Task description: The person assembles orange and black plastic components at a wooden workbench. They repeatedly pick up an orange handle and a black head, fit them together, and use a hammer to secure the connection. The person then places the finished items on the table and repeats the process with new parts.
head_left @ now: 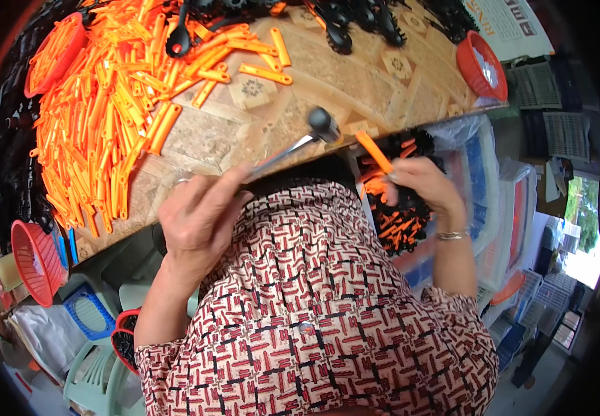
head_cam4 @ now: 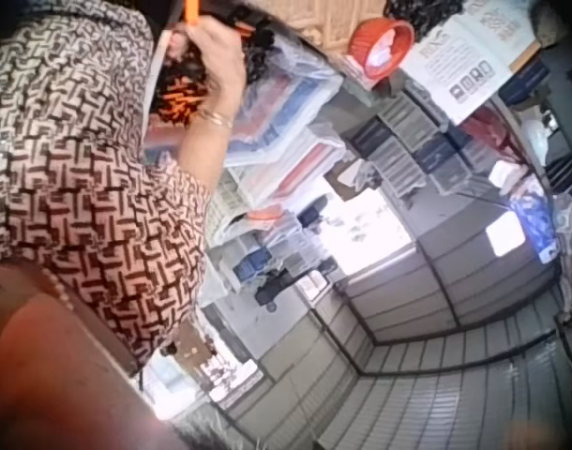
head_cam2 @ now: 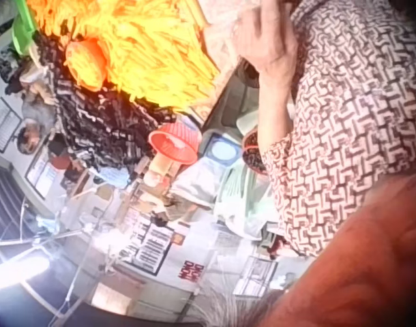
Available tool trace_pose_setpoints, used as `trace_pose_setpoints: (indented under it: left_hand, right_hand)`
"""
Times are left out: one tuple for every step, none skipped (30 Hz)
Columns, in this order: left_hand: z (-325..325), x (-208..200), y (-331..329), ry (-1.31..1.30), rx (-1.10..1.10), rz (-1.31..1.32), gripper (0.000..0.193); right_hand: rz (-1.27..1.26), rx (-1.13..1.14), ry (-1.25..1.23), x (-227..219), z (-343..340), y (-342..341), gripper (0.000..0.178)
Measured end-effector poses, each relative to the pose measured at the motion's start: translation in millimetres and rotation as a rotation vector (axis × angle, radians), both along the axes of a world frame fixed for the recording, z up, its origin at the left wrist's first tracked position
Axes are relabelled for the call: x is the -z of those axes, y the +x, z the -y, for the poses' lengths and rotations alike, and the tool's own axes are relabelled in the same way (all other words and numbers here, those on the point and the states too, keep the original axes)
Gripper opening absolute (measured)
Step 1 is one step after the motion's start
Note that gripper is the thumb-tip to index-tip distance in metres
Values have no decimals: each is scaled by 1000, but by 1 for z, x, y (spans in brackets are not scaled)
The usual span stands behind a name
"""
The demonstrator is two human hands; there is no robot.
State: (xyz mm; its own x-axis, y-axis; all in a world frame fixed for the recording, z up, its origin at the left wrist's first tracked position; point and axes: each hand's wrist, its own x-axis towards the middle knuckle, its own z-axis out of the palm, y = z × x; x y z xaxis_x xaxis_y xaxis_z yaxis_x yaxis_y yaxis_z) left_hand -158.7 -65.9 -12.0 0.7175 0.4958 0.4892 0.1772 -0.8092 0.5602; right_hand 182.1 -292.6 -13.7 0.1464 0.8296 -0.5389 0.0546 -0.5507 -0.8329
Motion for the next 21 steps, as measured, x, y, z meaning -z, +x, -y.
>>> trace_pose_setpoints:
  left_hand:
    - [-3,2,-1,-68,-41,91,47]
    - [-6,1,0,-103,-82,163,43]
    - [-9,3,-3,-187,-131,159,36]
    - [-8,7,-8,-381,-186,157,36]
    - [-7,10,-9,-576,-240,153,36]
    - [-7,5,-3,-756,-249,222,32]
    - [-8,2,0,-827,-251,283,27]
    - [-10,0,3,-896,-257,346,22]
    - [-10,-2,6,-954,-271,409,18]
    - [-10,-8,13,-917,-316,412,12]
    - [-12,-9,13,-900,-322,364,13]
    - [-15,-11,13,-881,-331,313,15]
    - [-18,-11,13,-864,-334,269,16]
    - [-20,-15,16,-811,-332,199,16]
    - [-24,-18,20,-760,-335,129,17]
    - [-28,-23,24,-712,-339,50,17]
    - [-33,-27,29,-665,-340,-30,19]
    - [-36,-28,34,-659,-305,-62,24]
    - [-39,-27,39,-577,-269,-77,24]
    - [-44,-26,46,-494,-229,-92,24]
    - [-52,-24,57,-412,-184,-102,24]
  right_hand:
    - [120,-62,-50,-3,18,22,26]
    - [357,-43,-73,-10,35,40,26]
    - [595,-25,-99,-16,44,49,26]
    - [822,9,-121,-20,39,57,27]
    - [1049,45,-145,-28,30,68,28]
    - [1156,107,-39,-37,7,65,29]
    - [1074,134,113,-39,-18,66,29]
    - [985,156,265,-39,-45,65,30]
    - [1057,136,321,-44,-80,50,30]
    - [1125,119,378,-47,-114,35,30]
    - [1274,12,457,-39,-142,37,32]
    - [1418,-98,538,-31,-166,42,34]
    - [1514,-81,454,-29,-184,36,33]
    - [1608,-62,375,-31,-200,28,31]
    - [1696,-45,293,-30,-210,24,30]
    - [1664,-30,253,-34,-213,24,31]
    - [1633,-13,210,-42,-215,25,32]
    - [1600,-1,167,-43,-217,28,33]
    - [1538,-44,279,-42,-214,41,33]
    - [1478,-70,315,-44,-206,50,34]
    - [1424,-95,349,-53,-196,56,36]
